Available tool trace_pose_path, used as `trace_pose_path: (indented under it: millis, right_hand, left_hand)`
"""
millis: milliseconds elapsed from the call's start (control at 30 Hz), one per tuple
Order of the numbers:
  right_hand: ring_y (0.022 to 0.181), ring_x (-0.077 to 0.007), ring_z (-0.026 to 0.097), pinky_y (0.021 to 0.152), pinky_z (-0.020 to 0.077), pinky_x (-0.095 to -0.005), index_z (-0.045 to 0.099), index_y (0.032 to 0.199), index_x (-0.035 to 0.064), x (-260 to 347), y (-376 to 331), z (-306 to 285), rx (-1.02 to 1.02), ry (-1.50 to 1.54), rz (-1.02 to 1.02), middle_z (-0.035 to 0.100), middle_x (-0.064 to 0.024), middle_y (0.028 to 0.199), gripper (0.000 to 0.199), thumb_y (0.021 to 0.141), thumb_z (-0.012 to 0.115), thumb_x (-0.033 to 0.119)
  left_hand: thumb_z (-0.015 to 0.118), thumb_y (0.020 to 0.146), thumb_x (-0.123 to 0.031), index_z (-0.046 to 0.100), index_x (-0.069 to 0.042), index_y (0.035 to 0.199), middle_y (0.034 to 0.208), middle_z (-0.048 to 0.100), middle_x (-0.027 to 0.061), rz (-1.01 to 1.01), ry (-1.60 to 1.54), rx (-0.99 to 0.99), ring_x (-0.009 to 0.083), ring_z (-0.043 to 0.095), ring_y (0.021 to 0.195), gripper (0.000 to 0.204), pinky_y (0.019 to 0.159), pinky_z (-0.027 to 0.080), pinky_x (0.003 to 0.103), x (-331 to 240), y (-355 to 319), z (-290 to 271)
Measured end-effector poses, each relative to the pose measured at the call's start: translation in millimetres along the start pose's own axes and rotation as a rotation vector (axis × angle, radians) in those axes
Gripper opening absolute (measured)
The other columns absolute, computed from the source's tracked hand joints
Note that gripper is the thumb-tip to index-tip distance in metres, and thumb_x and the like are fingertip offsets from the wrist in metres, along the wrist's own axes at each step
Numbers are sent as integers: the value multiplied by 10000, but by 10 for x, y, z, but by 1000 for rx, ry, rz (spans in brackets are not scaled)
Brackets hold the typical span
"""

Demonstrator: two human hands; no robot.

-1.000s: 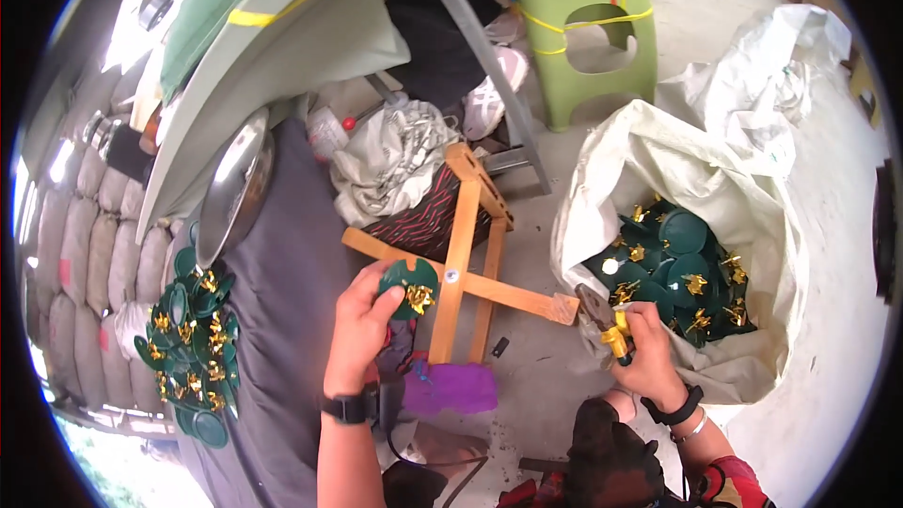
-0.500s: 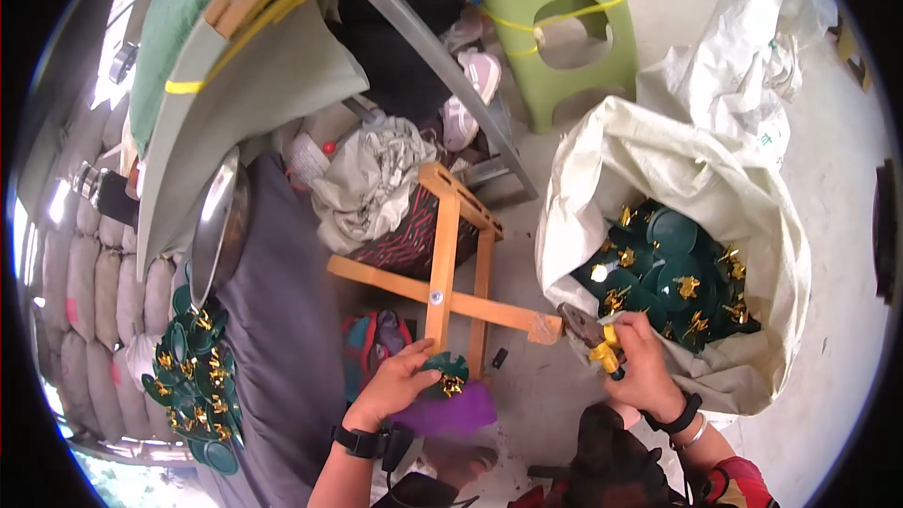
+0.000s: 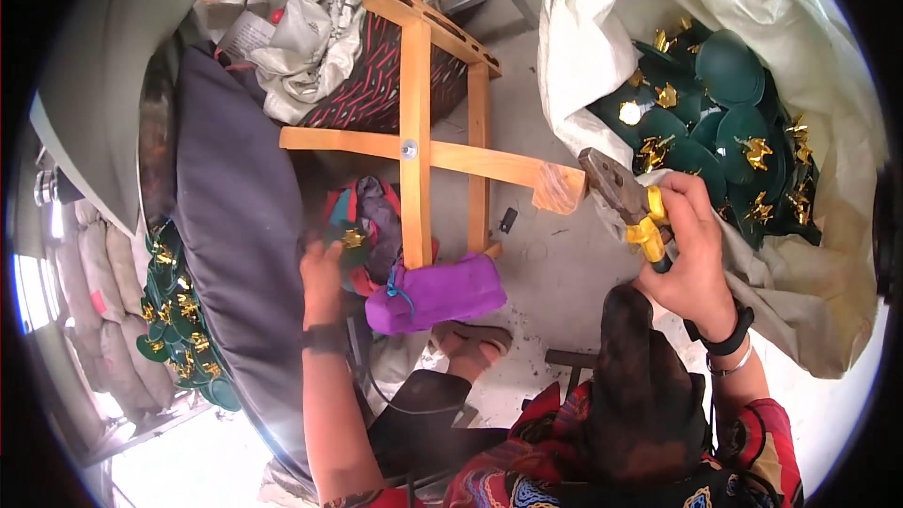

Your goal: Assembling plastic components with gold bells using pliers and manual dexterity.

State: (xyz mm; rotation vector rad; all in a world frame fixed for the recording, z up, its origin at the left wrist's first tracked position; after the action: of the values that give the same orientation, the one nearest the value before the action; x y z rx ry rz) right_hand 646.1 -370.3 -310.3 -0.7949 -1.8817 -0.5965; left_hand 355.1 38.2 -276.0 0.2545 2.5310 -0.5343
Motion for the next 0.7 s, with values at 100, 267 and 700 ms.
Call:
trace_pose_path:
  millis: [100,267,700]
  right_hand:
    - [989,-328,547,815,487,-339,520,1126,-35,-6,-27,27,12,15,-6,471,-158,1152,594,545,640,-80]
    - [926,-248,547,677,474,-288,532,1142,-10,5,-28,-13,-16,-43,-42,481,-120,1163,605,549,637,-73]
    - [918,-209,574,686,470,-246,536,1152,-20,34,5,13,-40,-207,-141,509,-122,1176,561,599,610,-89]
  left_hand:
    - [581,906,-136,644,35,984,1379,481,244,419,602,-201,323,587,1128,198,949,451,369,247,163,-66]
    - [574,890,-220,616,95,1042,1137,590,334,188,884,148,487,537,1083,352,906,440,476,486,-12,155]
    - [616,894,-175,616,10,1087,1000,659,120,-348,-197,266,235,626,815,267,722,488,358,1843,-626,398]
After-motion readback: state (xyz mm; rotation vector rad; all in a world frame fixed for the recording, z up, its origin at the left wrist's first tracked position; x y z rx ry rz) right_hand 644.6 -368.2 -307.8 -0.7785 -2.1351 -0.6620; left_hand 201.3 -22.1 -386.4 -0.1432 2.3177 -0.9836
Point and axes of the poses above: each hand's wrist, its own y-axis towards the middle knuckle, its own z-axis out of the palm, x = y × z, the point moved 5 cm from there along y, towards the middle knuckle
